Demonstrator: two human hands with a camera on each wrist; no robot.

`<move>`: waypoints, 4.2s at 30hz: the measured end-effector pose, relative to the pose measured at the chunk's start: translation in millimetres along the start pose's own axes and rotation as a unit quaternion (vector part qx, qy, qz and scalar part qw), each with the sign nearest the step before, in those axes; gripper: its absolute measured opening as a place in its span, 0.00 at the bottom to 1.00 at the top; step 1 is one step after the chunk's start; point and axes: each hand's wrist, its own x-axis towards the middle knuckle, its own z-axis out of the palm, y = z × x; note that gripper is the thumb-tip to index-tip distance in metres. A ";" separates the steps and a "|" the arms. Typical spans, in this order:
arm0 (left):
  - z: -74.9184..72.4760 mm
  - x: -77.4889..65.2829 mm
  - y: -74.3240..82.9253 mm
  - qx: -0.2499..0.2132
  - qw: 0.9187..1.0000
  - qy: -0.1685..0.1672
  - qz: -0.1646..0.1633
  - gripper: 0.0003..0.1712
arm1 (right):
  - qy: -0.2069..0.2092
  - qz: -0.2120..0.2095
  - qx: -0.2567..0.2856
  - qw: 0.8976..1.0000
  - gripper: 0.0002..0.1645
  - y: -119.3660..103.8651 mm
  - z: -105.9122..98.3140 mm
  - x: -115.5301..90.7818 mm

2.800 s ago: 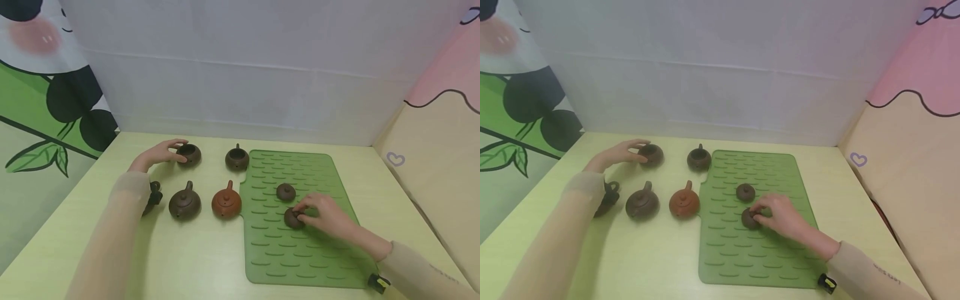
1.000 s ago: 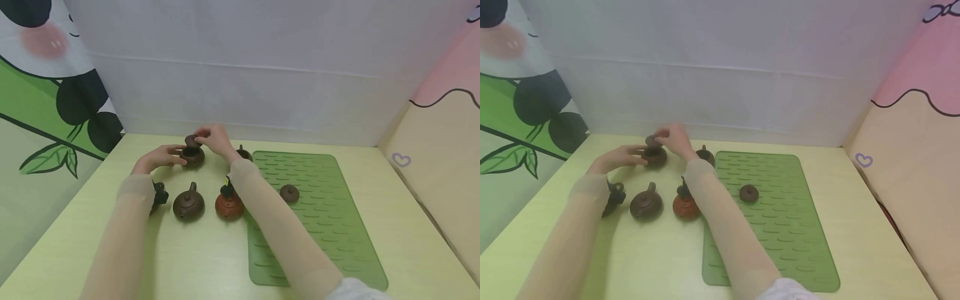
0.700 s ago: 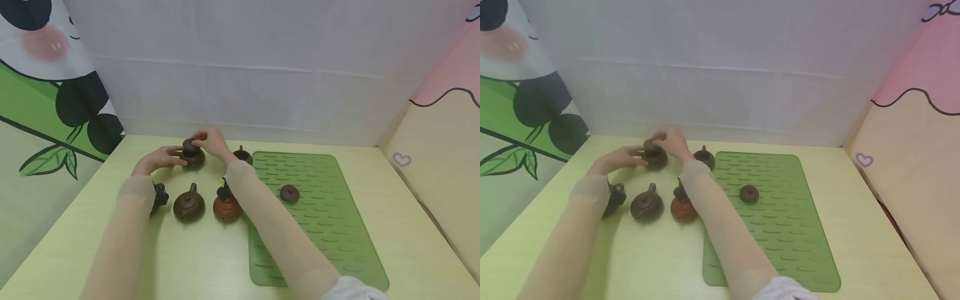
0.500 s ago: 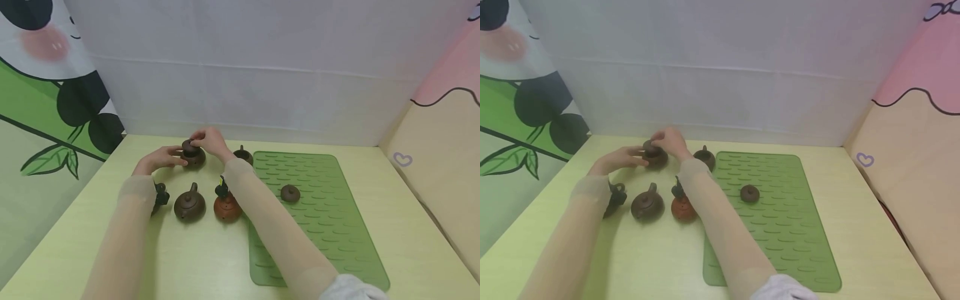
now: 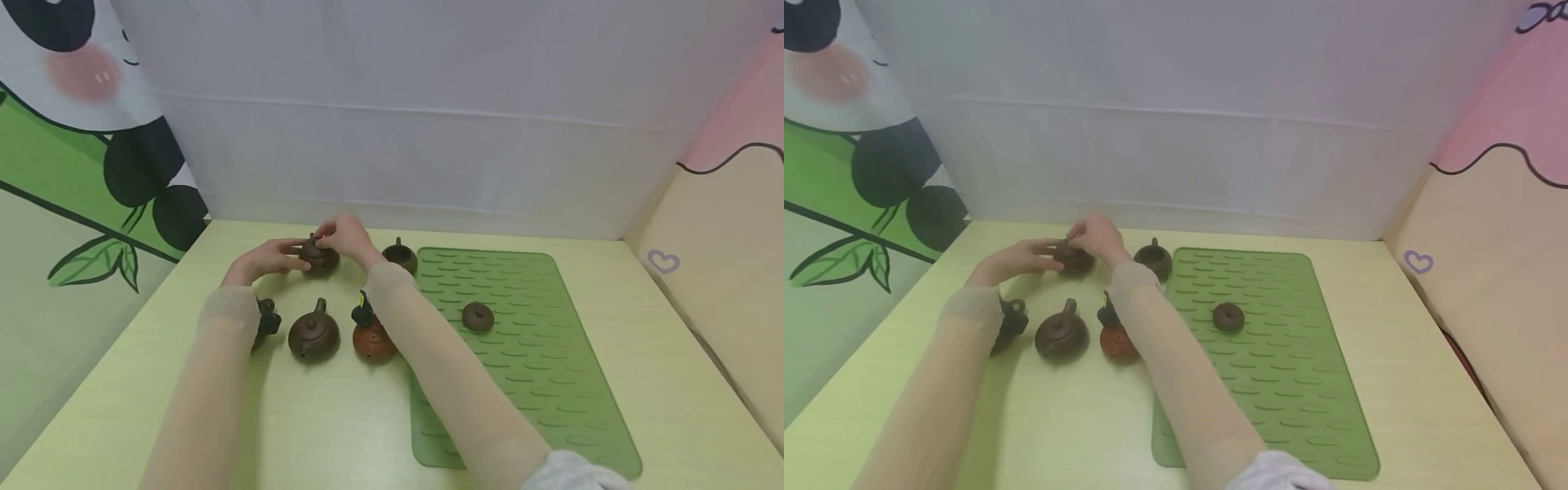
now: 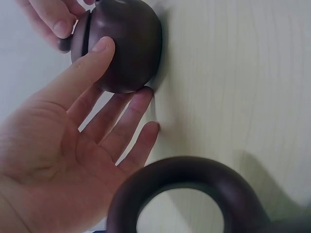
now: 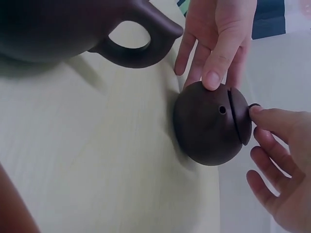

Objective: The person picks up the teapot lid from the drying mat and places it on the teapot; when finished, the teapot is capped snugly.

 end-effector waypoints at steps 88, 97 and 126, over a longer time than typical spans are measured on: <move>51.2 46.5 105.7 0.077 0.973 0.048 0.211 0.46 | 0.143 -0.111 -0.152 0.972 0.25 112.2 -118.6 -247.4; 59.2 60.9 107.4 0.112 0.979 -0.023 0.168 0.49 | 0.123 -0.093 -0.158 0.975 0.26 118.5 -121.9 -256.5; 64.4 74.4 85.2 0.051 0.988 -0.078 0.124 0.40 | 0.060 -0.044 -0.137 0.988 0.18 128.2 -124.0 -255.8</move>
